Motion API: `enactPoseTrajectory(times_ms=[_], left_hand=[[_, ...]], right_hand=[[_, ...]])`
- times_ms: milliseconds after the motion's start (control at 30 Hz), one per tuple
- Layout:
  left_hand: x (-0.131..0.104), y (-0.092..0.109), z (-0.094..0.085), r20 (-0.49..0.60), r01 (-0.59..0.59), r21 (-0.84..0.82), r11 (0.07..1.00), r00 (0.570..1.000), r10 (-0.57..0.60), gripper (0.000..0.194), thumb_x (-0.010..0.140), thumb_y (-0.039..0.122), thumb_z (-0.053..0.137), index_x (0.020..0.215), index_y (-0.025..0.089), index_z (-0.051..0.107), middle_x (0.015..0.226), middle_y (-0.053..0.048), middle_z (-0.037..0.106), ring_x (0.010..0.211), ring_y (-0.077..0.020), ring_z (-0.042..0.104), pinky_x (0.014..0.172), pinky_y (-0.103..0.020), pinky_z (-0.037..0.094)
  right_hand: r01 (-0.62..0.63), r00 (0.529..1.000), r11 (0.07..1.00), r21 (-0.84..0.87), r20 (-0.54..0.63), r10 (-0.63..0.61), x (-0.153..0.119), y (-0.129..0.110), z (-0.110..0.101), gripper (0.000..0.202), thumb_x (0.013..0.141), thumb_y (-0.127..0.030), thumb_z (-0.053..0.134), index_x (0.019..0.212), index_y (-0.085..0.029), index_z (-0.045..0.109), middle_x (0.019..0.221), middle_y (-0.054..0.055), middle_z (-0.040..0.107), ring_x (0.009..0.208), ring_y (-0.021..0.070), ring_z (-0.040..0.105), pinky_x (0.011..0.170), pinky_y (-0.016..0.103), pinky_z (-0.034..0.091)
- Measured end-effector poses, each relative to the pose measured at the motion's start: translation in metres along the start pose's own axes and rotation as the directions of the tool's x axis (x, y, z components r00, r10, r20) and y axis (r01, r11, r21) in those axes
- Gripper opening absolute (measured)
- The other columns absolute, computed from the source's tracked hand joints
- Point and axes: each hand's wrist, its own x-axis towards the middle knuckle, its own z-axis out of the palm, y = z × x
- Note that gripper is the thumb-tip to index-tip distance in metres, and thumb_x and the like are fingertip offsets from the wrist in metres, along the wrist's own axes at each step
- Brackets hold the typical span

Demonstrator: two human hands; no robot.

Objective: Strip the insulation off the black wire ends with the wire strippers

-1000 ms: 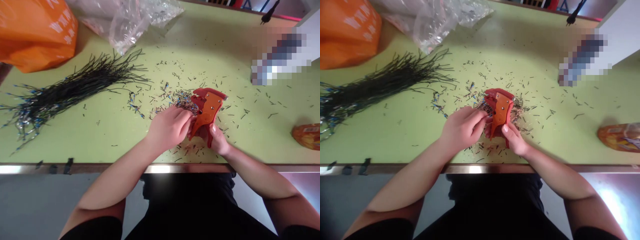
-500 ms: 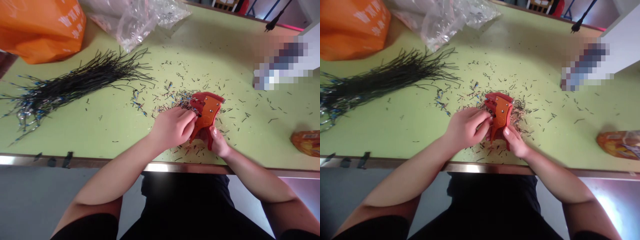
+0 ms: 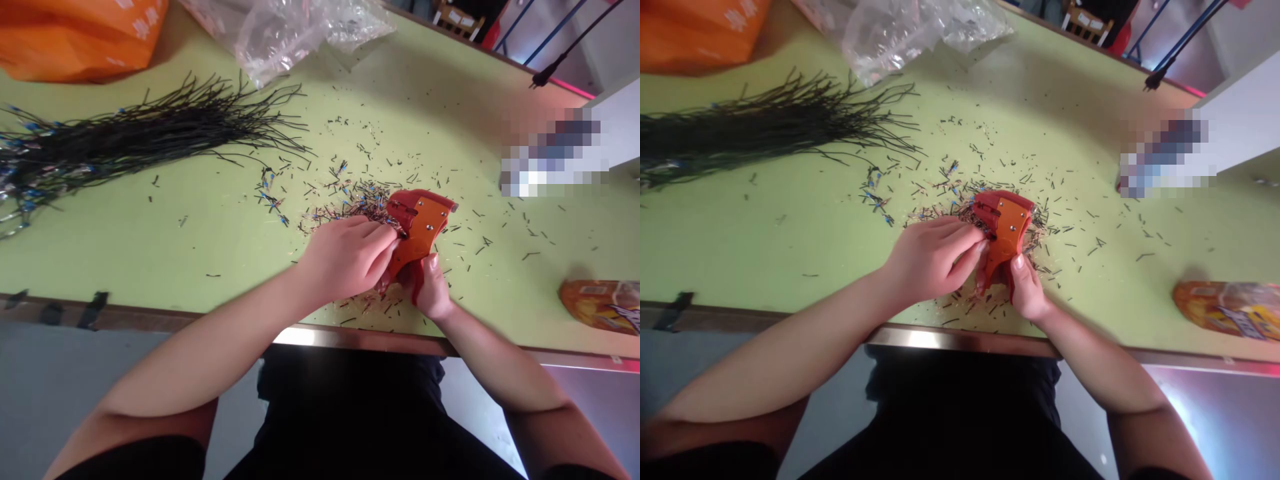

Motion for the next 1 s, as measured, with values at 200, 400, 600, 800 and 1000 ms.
enactPoseTrajectory(times_ms=[200,400,600,800,1000], left_hand=[[0.0,0.002,0.001,-0.013,0.006,0.002,1.0,1.0,-0.006,0.029,0.105,0.02,0.048,0.077,0.02,0.055,0.063,0.001,0.062,0.059,-0.0131,0.051,0.055,-0.03,0.034],[0.001,0.003,0.0,-0.024,-0.027,0.004,1.0,0.999,0.027,0.028,0.104,0.018,0.049,0.077,0.019,0.056,0.064,0.001,0.063,0.058,-0.0127,0.051,0.055,-0.029,0.036],[-0.001,0.004,0.001,0.024,-0.011,-0.02,1.0,1.0,0.011,0.027,0.105,0.018,0.048,0.081,0.019,0.06,0.067,0.0,0.065,0.061,-0.0135,0.054,0.057,-0.03,0.038],[0.0,-0.009,-0.003,-0.019,0.145,-0.165,0.976,0.989,-0.15,0.022,0.109,0.023,0.05,0.1,0.019,0.07,0.08,-0.002,0.069,0.074,-0.0157,0.063,0.066,-0.029,0.046],[0.002,-0.025,-0.012,-0.007,0.208,-0.233,0.95,0.976,-0.216,0.034,0.11,0.018,0.042,0.132,0.023,0.067,0.095,-0.004,0.07,0.09,-0.0176,0.067,0.081,-0.033,0.056]], right_hand=[[0.042,0.988,0.999,0.03,-0.152,-0.037,-0.001,-0.005,0.005,0.081,0.088,-0.098,0.029,0.101,-0.027,0.065,0.084,0.013,0.067,0.094,0.0351,0.072,0.065,0.048,0.063],[0.043,0.975,0.999,0.027,-0.217,-0.036,-0.004,-0.006,0.006,0.067,0.091,-0.092,0.044,0.089,-0.027,0.06,0.068,0.005,0.059,0.069,0.027,0.066,0.056,0.041,0.057],[0.147,0.975,0.985,0.09,-0.18,-0.129,-0.001,-0.012,0.013,0.062,0.097,-0.08,0.053,0.067,-0.026,0.054,0.053,0.001,0.05,0.051,0.0192,0.053,0.045,0.033,0.047],[0.084,0.996,0.953,0.29,-0.033,-0.077,0.004,-0.03,-0.001,0.063,0.092,-0.083,0.059,0.098,-0.021,0.069,0.073,0.003,0.065,0.064,0.0198,0.066,0.059,0.034,0.058],[-0.052,0.993,0.893,0.448,0.118,-0.002,0.002,-0.039,-0.011,0.071,0.091,-0.086,0.055,0.104,-0.017,0.067,0.078,0.004,0.068,0.068,0.0201,0.07,0.061,0.033,0.06]])
